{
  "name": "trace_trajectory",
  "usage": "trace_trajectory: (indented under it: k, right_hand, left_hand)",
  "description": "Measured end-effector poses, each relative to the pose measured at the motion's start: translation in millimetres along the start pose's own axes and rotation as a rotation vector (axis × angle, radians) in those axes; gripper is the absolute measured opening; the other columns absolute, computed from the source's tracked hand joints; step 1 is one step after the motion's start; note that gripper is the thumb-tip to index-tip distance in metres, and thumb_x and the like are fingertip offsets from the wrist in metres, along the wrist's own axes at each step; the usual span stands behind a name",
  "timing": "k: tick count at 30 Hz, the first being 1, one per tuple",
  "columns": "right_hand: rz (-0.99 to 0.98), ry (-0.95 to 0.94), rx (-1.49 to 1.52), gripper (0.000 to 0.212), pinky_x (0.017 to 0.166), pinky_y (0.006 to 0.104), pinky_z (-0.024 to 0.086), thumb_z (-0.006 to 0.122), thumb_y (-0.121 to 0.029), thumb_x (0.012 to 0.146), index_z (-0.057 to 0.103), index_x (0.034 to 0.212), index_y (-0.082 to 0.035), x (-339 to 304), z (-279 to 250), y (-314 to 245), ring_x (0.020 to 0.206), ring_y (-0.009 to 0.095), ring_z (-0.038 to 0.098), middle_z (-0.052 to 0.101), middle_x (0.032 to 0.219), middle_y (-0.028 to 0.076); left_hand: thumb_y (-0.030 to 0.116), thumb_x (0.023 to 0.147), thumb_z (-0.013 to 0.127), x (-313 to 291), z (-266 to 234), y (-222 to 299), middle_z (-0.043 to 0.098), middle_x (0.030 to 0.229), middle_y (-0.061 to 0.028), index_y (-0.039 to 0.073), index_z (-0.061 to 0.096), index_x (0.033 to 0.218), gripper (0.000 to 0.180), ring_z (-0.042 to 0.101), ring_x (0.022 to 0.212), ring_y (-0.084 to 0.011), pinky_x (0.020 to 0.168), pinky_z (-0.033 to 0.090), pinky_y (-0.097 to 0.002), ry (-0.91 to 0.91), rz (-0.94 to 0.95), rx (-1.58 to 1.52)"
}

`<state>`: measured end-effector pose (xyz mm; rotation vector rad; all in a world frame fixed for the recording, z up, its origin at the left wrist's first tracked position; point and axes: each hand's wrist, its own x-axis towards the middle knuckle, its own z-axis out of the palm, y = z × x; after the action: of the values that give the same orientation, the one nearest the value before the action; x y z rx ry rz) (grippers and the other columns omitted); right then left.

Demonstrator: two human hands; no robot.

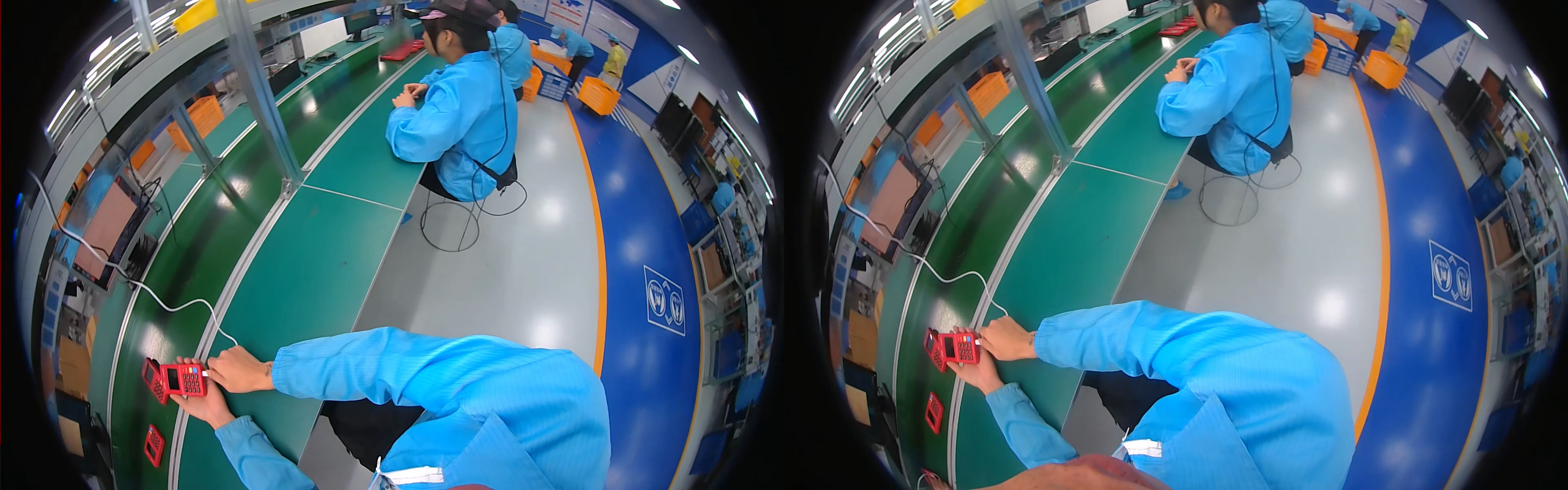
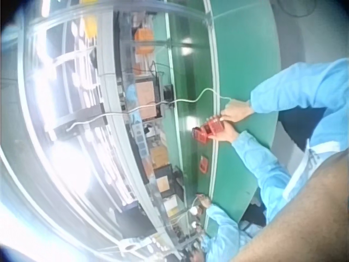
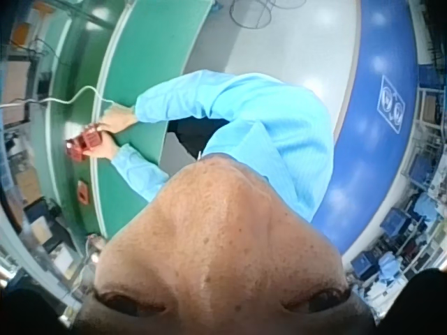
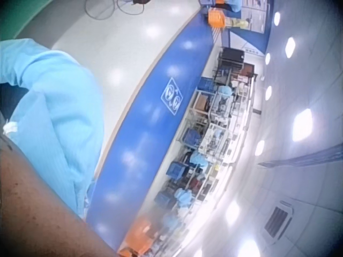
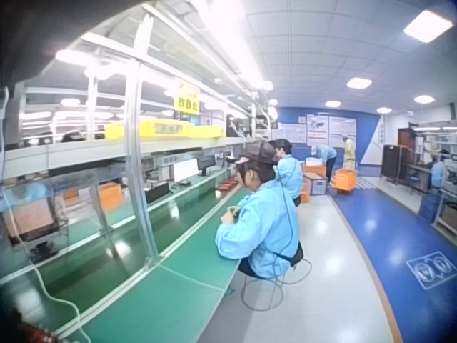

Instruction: The person tests handheld electronic devices on an assembly line by repeatedly plugging a cable into each device, pressing buttons on the keypad, disconnecting the cable, and placing the devices back on the conveyor.

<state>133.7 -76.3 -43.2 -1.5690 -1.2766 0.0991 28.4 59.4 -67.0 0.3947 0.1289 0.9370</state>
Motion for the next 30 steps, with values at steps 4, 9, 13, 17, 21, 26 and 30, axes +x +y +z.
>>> trace_trajectory:
  k: [4, 9, 13, 17, 21, 26, 30]
  right_hand:
    - [-0.007, -0.023, -0.02, 0.031, 0.06, 0.0551, 0.046, 0.054, -0.024, 0.093, 0.058, 0.075, 0.0, -2, 1, 0, 0.06, 0.044, 0.059, 0.059, 0.061, 0.021]
    - [-0.014, -0.054, -0.049, 0.025, 0.06, 0.0552, 0.046, 0.057, -0.022, 0.089, 0.059, 0.081, 0.002, -3, -2, 2, 0.061, 0.043, 0.06, 0.061, 0.063, 0.021]
    - [-0.017, -0.065, -0.058, 0.022, 0.06, 0.0553, 0.047, 0.059, -0.02, 0.087, 0.057, 0.09, 0.002, -1, -4, 1, 0.063, 0.043, 0.062, 0.062, 0.066, 0.021]
    - [-0.011, -0.072, -0.049, 0.021, 0.061, 0.0551, 0.046, 0.059, -0.02, 0.087, 0.057, 0.091, 0.001, -2, -1, 4, 0.064, 0.043, 0.061, 0.062, 0.067, 0.021]
    - [-0.019, -0.043, -0.07, 0.021, 0.06, 0.0548, 0.045, 0.058, -0.02, 0.089, 0.056, 0.091, 0.001, -6, 3, 8, 0.063, 0.042, 0.061, 0.061, 0.066, 0.021]
    - [-0.016, -0.066, -0.052, 0.021, 0.06, 0.055, 0.045, 0.057, -0.02, 0.09, 0.056, 0.09, 0.001, -3, 7, 6, 0.062, 0.042, 0.06, 0.061, 0.065, 0.021]
    - [-0.015, -0.06, -0.053, 0.021, 0.06, 0.055, 0.044, 0.057, -0.02, 0.09, 0.056, 0.09, 0.001, -4, 6, 8, 0.062, 0.042, 0.06, 0.06, 0.065, 0.021]
  left_hand:
    - [0.05, 0.101, 0.042, 0, 0, -5, 0.056, 0.129, -0.0156, -0.003, 0.048, 0.136, 0.064, 0.052, 0.11, -0.0314, 0.102, 0.042, -0.0429, -0.161, -0.065, 0.023]
    - [0.051, 0.101, 0.04, -3, 8, -10, 0.055, 0.129, -0.0154, -0.002, 0.046, 0.137, 0.064, 0.051, 0.107, -0.0314, 0.1, 0.043, -0.0428, -0.071, -0.018, 0.079]
    - [0.051, 0.101, 0.038, -4, 13, -11, 0.052, 0.133, -0.0161, -0.001, 0.043, 0.141, 0.066, 0.05, 0.109, -0.0313, 0.102, 0.042, -0.0424, -0.023, -0.028, 0.049]
    - [0.051, 0.101, 0.04, -6, 16, -13, 0.052, 0.135, -0.0159, -0.002, 0.042, 0.142, 0.067, 0.05, 0.112, -0.0302, 0.104, 0.041, -0.0421, -0.024, -0.011, 0.068]
    - [0.05, 0.102, 0.039, -10, 27, -18, 0.054, 0.132, -0.0146, -0.002, 0.043, 0.141, 0.065, 0.052, 0.109, -0.0293, 0.102, 0.043, -0.0413, 0.103, -0.006, 0.047]
    - [0.05, 0.102, 0.039, -2, 8, -10, 0.054, 0.13, -0.0146, -0.003, 0.044, 0.139, 0.064, 0.052, 0.107, -0.0288, 0.101, 0.044, -0.0413, -0.03, -0.019, 0.048]
    - [0.05, 0.102, 0.039, -3, 13, -14, 0.054, 0.129, -0.0149, -0.003, 0.044, 0.139, 0.065, 0.051, 0.107, -0.0288, 0.1, 0.043, -0.0413, 0.007, -0.019, 0.06]
